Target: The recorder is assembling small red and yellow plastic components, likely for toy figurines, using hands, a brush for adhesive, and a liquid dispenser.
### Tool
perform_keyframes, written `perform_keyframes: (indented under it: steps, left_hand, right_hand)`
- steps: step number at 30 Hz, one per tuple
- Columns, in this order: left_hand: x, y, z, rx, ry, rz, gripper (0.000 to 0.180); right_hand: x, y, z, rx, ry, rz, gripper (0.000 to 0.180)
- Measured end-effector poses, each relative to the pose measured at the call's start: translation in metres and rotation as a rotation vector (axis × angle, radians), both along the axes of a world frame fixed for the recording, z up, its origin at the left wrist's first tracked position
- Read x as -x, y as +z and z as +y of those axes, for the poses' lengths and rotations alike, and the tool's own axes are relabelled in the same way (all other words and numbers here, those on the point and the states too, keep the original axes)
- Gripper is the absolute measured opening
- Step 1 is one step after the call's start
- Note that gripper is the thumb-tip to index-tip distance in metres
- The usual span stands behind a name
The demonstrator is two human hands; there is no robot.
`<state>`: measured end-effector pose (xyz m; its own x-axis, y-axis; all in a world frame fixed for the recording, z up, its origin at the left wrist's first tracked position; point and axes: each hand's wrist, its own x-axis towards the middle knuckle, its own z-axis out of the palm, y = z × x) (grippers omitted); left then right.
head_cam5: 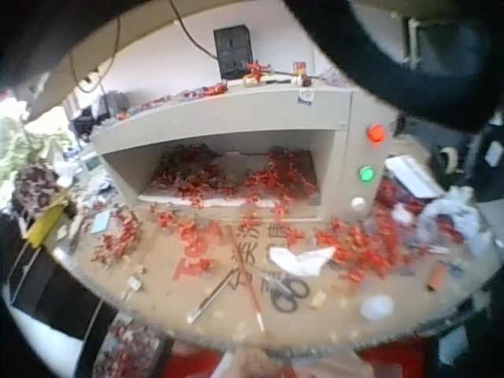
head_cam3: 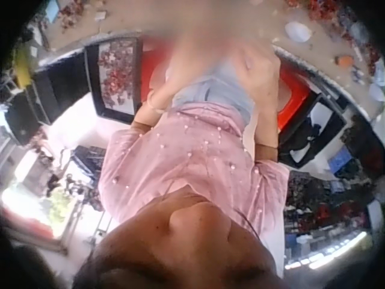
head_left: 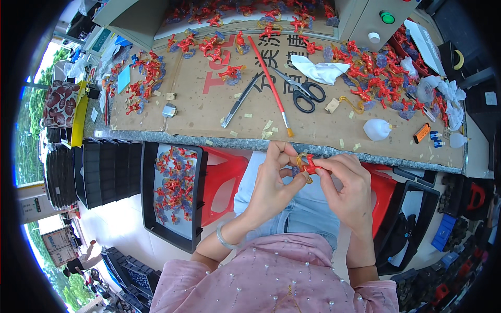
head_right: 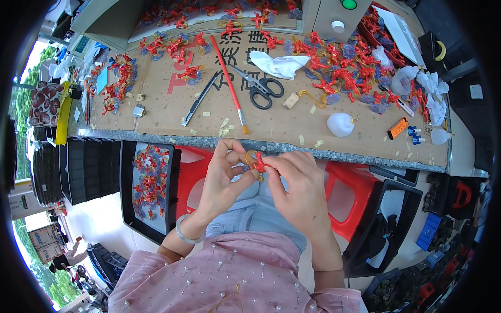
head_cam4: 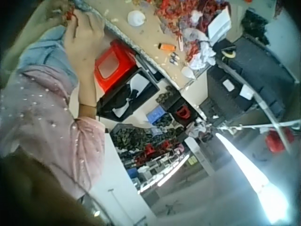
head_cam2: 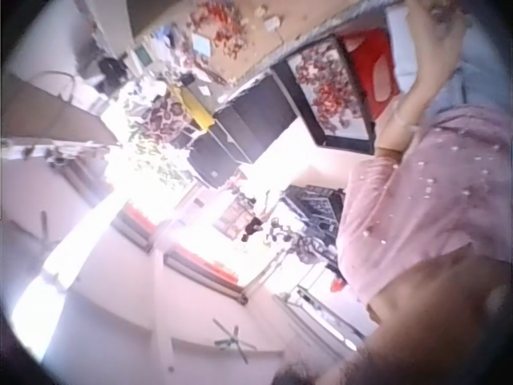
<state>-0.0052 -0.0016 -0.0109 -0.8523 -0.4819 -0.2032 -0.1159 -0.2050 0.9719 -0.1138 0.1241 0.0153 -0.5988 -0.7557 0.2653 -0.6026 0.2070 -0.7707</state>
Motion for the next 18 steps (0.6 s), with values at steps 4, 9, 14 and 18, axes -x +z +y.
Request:
perform_keyframes:
  steps: [4,9,14,18]
  left_hand:
    - [-0.001,-0.002,-0.001,-0.100,-0.073,-0.050,0.037]
    - [-0.003,-0.007,-0.001,-0.187,-0.144,-0.078,0.040]
    - [-0.002,-0.003,0.000,-0.192,-0.160,-0.061,0.041]
    - [-0.003,-0.002,-0.002,-0.173,-0.169,-0.072,0.042]
  right_hand:
    - [0.003,0.001,0.000,-0.082,-0.019,-0.111,0.010]
    - [0.008,-0.002,0.000,-0.134,-0.032,-0.192,0.008]
    - [0.012,-0.001,0.000,-0.135,-0.045,-0.268,0.009]
    - [0.012,-0.002,0.001,-0.141,-0.048,-0.300,0.009]
